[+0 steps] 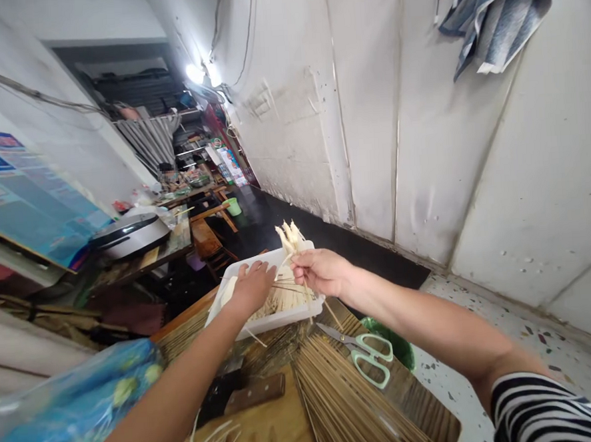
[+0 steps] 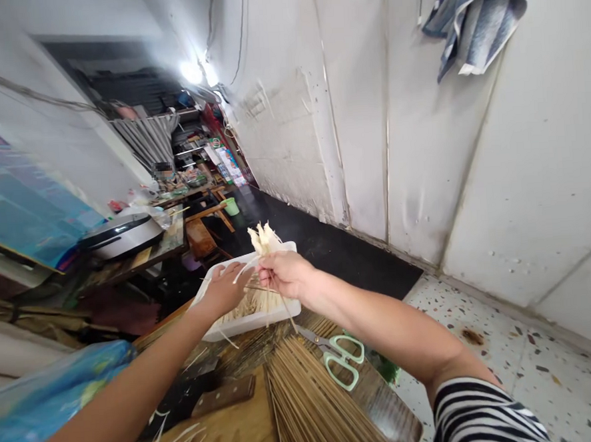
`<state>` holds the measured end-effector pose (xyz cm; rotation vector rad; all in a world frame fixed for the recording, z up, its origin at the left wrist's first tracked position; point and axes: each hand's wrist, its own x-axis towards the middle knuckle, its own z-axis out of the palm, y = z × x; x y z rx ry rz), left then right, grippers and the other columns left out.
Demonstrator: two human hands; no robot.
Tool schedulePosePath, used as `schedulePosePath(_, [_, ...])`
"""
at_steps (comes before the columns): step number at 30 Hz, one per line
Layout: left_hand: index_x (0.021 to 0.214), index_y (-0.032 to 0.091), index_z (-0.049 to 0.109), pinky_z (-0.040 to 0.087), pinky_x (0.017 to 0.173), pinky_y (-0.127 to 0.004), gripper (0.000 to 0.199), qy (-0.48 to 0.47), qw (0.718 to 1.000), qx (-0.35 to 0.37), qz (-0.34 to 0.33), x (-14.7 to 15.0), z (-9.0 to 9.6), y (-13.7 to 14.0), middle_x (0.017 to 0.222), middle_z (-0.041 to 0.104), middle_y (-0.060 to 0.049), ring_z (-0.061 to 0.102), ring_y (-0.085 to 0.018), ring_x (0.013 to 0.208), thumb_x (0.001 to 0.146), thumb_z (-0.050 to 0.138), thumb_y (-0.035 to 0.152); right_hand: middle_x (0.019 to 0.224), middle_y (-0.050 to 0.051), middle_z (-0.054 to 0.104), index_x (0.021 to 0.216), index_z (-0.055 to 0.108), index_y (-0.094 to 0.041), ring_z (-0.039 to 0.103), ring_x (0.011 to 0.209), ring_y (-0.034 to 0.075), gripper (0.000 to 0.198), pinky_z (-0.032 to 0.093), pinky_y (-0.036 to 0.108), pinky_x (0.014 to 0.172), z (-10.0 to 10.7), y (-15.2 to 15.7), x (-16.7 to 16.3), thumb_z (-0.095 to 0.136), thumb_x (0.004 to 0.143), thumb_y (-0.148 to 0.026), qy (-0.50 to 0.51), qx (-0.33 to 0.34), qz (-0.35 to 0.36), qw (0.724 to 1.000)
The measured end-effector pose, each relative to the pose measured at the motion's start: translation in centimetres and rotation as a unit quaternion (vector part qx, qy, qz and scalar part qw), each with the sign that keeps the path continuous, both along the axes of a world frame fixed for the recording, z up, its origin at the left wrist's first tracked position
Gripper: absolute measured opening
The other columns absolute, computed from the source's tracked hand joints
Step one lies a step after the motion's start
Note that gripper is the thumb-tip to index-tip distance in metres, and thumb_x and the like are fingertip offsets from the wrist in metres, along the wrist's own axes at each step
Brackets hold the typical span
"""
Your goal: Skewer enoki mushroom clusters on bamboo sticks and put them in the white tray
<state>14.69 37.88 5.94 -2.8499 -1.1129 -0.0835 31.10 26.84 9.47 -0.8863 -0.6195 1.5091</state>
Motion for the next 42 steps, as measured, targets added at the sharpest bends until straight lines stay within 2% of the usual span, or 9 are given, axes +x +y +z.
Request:
schedulePosePath(4, [0.1,0.011,0.066,0.044,0.08,-0.042,0.043,-0.054,0.992,-0.095,0.063,-2.1,5.2,-1.8,0.094,0.07,-0.016,0.063,-0.03,0.092,0.09,0.032,0.035,0.052,-0.002,0.057,0.065,0.049,-0.016,0.05,0.044,0.007,0.017,0.04,0.017,0.042,-1.2,0.5,-4.6,0.052,0.078,-0.005,0.027,0.004,-0.084,0.996])
schedulePosePath(8, [0.112,0.01,0.062,0.05,0.072,-0.033,0.062,-0.205,0.916,-0.313,0.145,-3.5,7.6,-3.7,0.098,0.071,-0.014,0.066,-0.026,0.091,0.081,0.041,0.059,0.051,-0.005,0.054,0.065,0.043,-0.02,0.048,0.042,0.007,0.018,0.037,0.017,0.039,-3.5,2.4,-9.7,0.055,0.076,-0.012,0.03,-0.003,-0.21,0.977])
schedulePosePath(13, [0.089,0.011,0.069,0.047,0.068,-0.029,0.048,-0.191,0.946,-0.158,0.207,-3.7,6.7,-4.0,0.082,0.072,-0.011,0.066,-0.027,0.083,0.062,0.065,0.05,0.055,-0.006,0.05,0.067,0.042,-0.02,0.047,0.046,0.008,0.014,0.041,0.02,0.047,-5.6,3.4,-15.9,0.051,0.077,-0.018,0.008,0.024,-0.303,0.953])
schedulePosePath(17, [0.059,0.016,0.066,0.042,0.054,-0.026,0.024,-0.187,0.946,-0.147,0.221,-4.6,6.7,-3.6,0.052,0.063,-0.004,0.063,-0.022,0.06,0.062,0.064,0.039,0.056,-0.007,0.05,0.066,0.045,-0.021,0.048,0.051,0.01,0.012,0.043,0.023,0.053,-5.9,3.1,-19.2,0.052,0.076,-0.021,-0.037,0.065,-0.317,0.946])
schedulePosePath(24, [0.067,0.016,0.067,0.041,0.052,-0.025,0.013,-0.226,0.932,-0.16,0.233,-5.4,7.0,-3.0,0.054,0.064,-0.003,0.061,-0.02,0.057,0.061,0.064,0.027,0.081,0.002,0.064,0.083,0.052,-0.019,0.059,0.072,0.014,0.009,0.049,0.026,0.069,-4.5,3.8,-21.2,0.048,0.077,-0.013,-0.149,0.076,-0.297,0.94])
schedulePosePath(29, [0.076,0.015,0.07,0.046,0.053,-0.026,0.026,-0.241,0.924,-0.224,0.197,-5.0,7.4,-2.5,0.058,0.066,-0.003,0.062,-0.02,0.058,0.06,0.069,0.035,0.076,0.002,0.067,0.1,0.06,-0.016,0.061,0.064,0.017,0.031,0.05,0.028,0.064,-4.3,1.5,-19.5,0.056,0.07,-0.01,-0.269,0.139,-0.21,0.93])
schedulePosePath(34, [0.095,0.016,0.07,0.049,0.066,-0.027,0.041,-0.213,0.867,-0.442,0.085,-5.0,8.6,-0.7,0.081,0.072,-0.005,0.065,-0.019,0.074,0.061,0.074,0.038,0.07,0.001,0.069,0.088,0.069,-0.019,0.063,0.062,0.016,0.019,0.049,0.025,0.064,-5.2,-1.5,-13.0,0.06,0.071,-0.015,-0.383,0.207,-0.161,0.886])
schedulePosePath(38, [0.102,0.017,0.069,0.048,0.068,-0.026,0.044,-0.168,0.839,-0.513,0.063,-4.6,7.4,1.8,0.086,0.072,-0.006,0.064,-0.018,0.078,0.065,0.074,0.04,0.095,0.005,0.07,0.1,0.066,-0.018,0.063,0.083,0.016,0.027,0.047,0.025,0.076,-6.2,-1.7,-5.2,0.042,0.086,-0.017,-0.46,0.17,-0.23,0.841])
schedulePosePath(42, [0.104,0.017,0.068,0.05,0.072,-0.029,0.047,-0.102,0.844,-0.526,0.037,-2.9,4.7,4.3,0.094,0.071,-0.008,0.064,-0.02,0.083,0.067,0.069,0.047,0.094,0.009,0.068,0.1,0.066,-0.014,0.061,0.078,0.017,0.028,0.046,0.027,0.073,-7.9,-0.8,0.0,0.042,0.086,-0.015,-0.554,0.116,-0.236,0.79])
